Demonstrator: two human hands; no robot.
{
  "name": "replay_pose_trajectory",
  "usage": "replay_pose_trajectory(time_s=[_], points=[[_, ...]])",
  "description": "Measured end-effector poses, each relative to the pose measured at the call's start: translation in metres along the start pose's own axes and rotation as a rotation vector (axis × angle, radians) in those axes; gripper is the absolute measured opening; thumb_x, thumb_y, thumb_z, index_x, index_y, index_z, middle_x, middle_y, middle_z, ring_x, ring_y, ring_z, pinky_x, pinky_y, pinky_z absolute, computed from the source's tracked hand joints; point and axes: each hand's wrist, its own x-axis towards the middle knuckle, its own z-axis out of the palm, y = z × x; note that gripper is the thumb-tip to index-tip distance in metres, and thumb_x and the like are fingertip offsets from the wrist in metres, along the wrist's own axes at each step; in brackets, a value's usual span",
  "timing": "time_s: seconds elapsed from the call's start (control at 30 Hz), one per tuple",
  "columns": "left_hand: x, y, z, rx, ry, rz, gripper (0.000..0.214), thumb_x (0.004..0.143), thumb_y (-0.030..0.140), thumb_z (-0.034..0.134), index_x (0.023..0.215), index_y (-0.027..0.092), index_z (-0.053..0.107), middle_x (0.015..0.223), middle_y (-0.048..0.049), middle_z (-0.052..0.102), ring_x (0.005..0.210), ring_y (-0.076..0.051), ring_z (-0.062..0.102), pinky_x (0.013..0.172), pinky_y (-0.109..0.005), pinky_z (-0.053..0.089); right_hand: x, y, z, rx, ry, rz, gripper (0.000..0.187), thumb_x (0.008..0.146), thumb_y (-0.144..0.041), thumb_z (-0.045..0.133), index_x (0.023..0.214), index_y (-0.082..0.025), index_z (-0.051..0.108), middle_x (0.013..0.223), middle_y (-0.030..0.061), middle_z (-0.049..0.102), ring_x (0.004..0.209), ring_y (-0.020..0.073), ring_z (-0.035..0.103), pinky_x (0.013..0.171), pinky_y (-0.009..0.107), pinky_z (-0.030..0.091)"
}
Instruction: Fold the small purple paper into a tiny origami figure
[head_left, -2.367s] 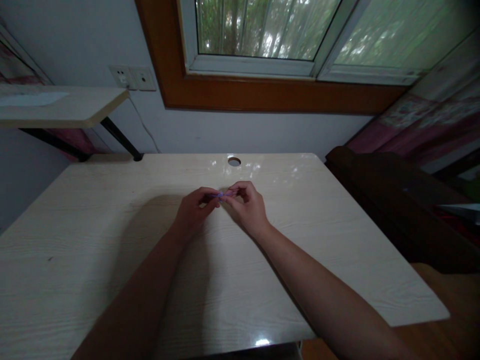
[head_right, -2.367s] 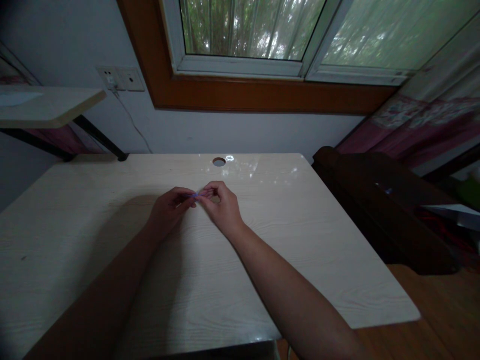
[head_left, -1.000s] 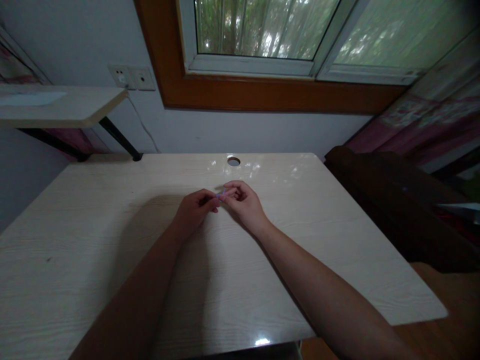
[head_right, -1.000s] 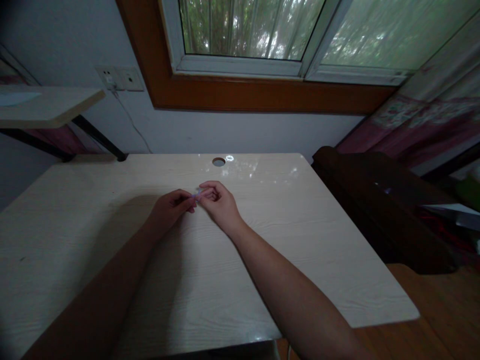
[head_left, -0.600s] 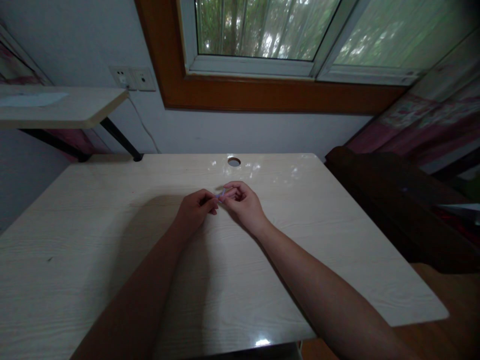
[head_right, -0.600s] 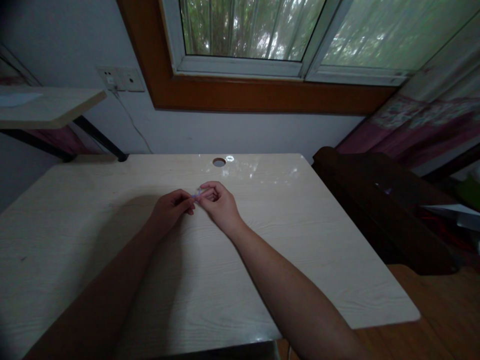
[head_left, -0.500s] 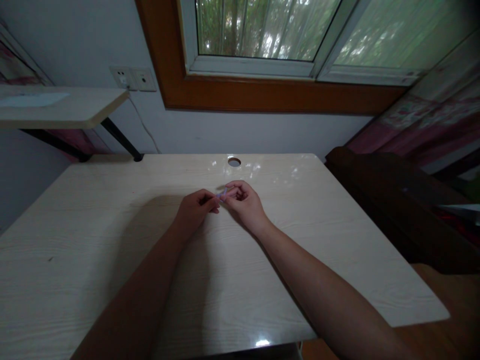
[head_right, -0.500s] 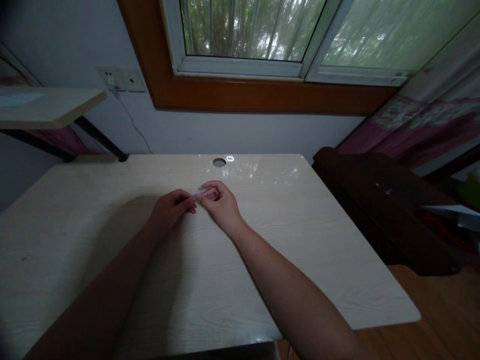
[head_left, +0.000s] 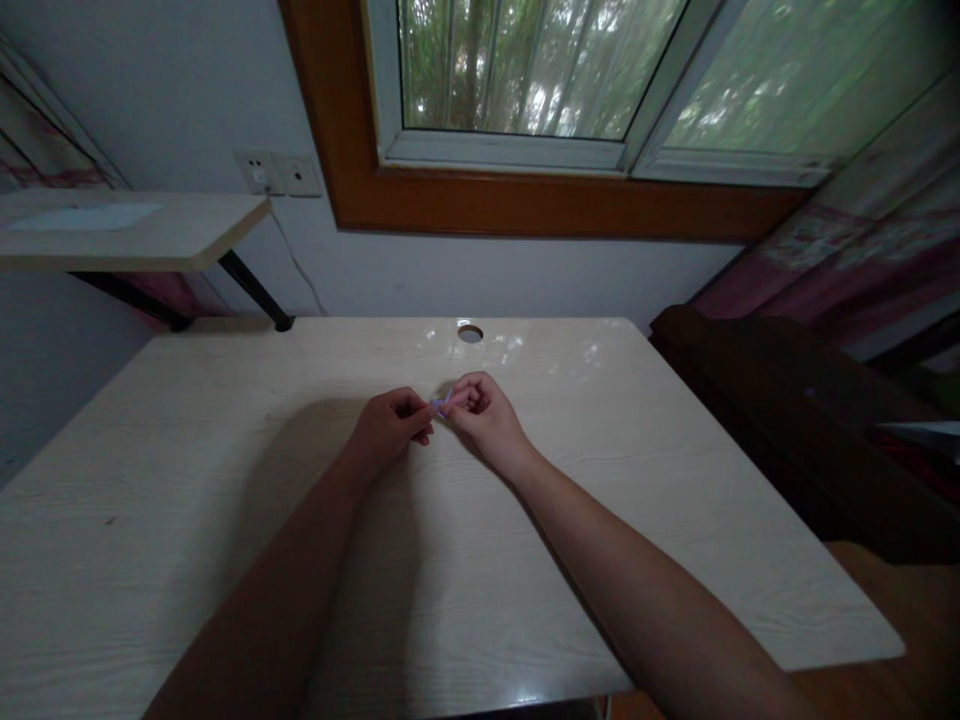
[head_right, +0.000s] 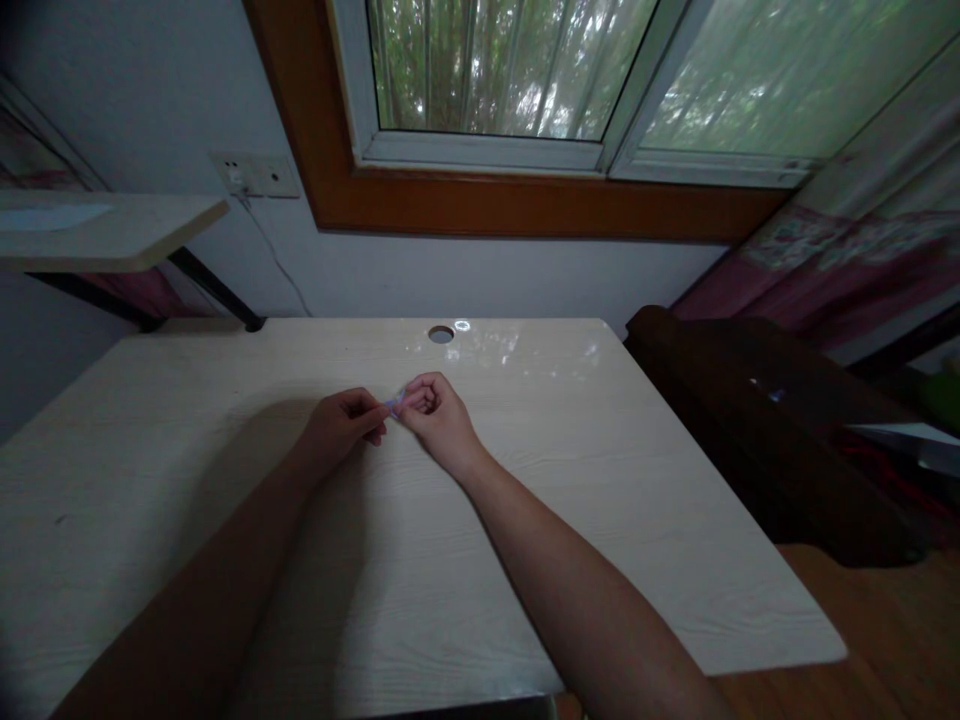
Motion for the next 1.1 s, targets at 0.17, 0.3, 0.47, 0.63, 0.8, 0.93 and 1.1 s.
replay_pose_trajectory(time_s=[0.17,0.3,0.47,0.63,0.8,0.93,1.1], points=[[0.001,0.003,0.001,-0.017,0.004,-0.022,0.029,0.074,0.04,0.072,0.066,0.016,0.058,0.057,0.0008,0.062,0.048,-0.01,0.057,0.051,-0.022,0.047,0.002,0.004,-0.001,0.061,0.014,0.023,0.034,0.068,-0.024,0.08,0.086,-0.023,0.052,0.068,-0.0058,0.062,0.061,0.0099,0.056,0.064,0.026,0.043],[0.004,-0.002,0.002,-0.048,-0.005,0.029,0.026,0.077,0.041,0.069,0.073,0.016,0.064,0.064,-0.0011,0.066,0.055,-0.012,0.06,0.057,-0.023,0.049,0.002,0.004,-0.001,0.077,0.056,0.028,0.036,0.067,-0.027,0.08,0.087,-0.023,0.051,0.07,-0.0061,0.062,0.061,0.0097,0.056,0.065,0.026,0.044],[0.007,-0.008,0.0,-0.031,-0.009,0.093,0.025,0.081,0.041,0.063,0.078,0.016,0.067,0.068,-0.0009,0.065,0.058,-0.011,0.056,0.058,-0.023,0.046,-0.001,0.001,-0.001,0.027,0.001,0.031,0.039,0.069,-0.032,0.078,0.096,-0.024,0.051,0.068,-0.0071,0.059,0.06,0.0103,0.055,0.063,0.025,0.044],[0.006,-0.007,-0.001,-0.037,0.014,0.109,0.021,0.08,0.037,0.061,0.076,0.016,0.065,0.067,-0.0002,0.063,0.059,-0.012,0.055,0.06,-0.024,0.045,-0.006,-0.002,0.0,-0.018,-0.03,-0.027,0.031,0.076,-0.033,0.071,0.101,-0.024,0.054,0.074,-0.0046,0.06,0.068,0.0123,0.059,0.068,0.027,0.047],[0.004,-0.005,-0.002,-0.12,0.056,0.115,0.02,0.079,0.035,0.062,0.073,0.016,0.063,0.065,0.0013,0.062,0.059,-0.011,0.054,0.06,-0.024,0.044,-0.009,-0.002,0.0,-0.112,-0.085,-0.077,0.023,0.08,-0.027,0.066,0.102,-0.024,0.063,0.086,0.0002,0.065,0.078,0.0142,0.061,0.074,0.028,0.048],[0.004,-0.006,-0.002,-0.105,0.034,0.098,0.019,0.079,0.034,0.062,0.075,0.016,0.062,0.066,0.0017,0.061,0.06,-0.011,0.054,0.061,-0.024,0.044,-0.01,-0.002,-0.002,-0.24,-0.095,-0.116,0.019,0.08,-0.027,0.067,0.099,-0.024,0.069,0.089,0.0019,0.065,0.078,0.0146,0.06,0.072,0.028,0.048],[0.004,-0.007,-0.001,-0.093,0.02,0.107,0.018,0.08,0.033,0.061,0.075,0.016,0.062,0.067,0.001,0.061,0.06,-0.011,0.054,0.061,-0.024,0.044,-0.009,-0.008,-0.003,-0.34,-0.084,-0.204,0.013,0.081,-0.028,0.068,0.093,-0.025,0.073,0.095,0.0042,0.066,0.084,0.0173,0.062,0.076,0.031,0.049]])
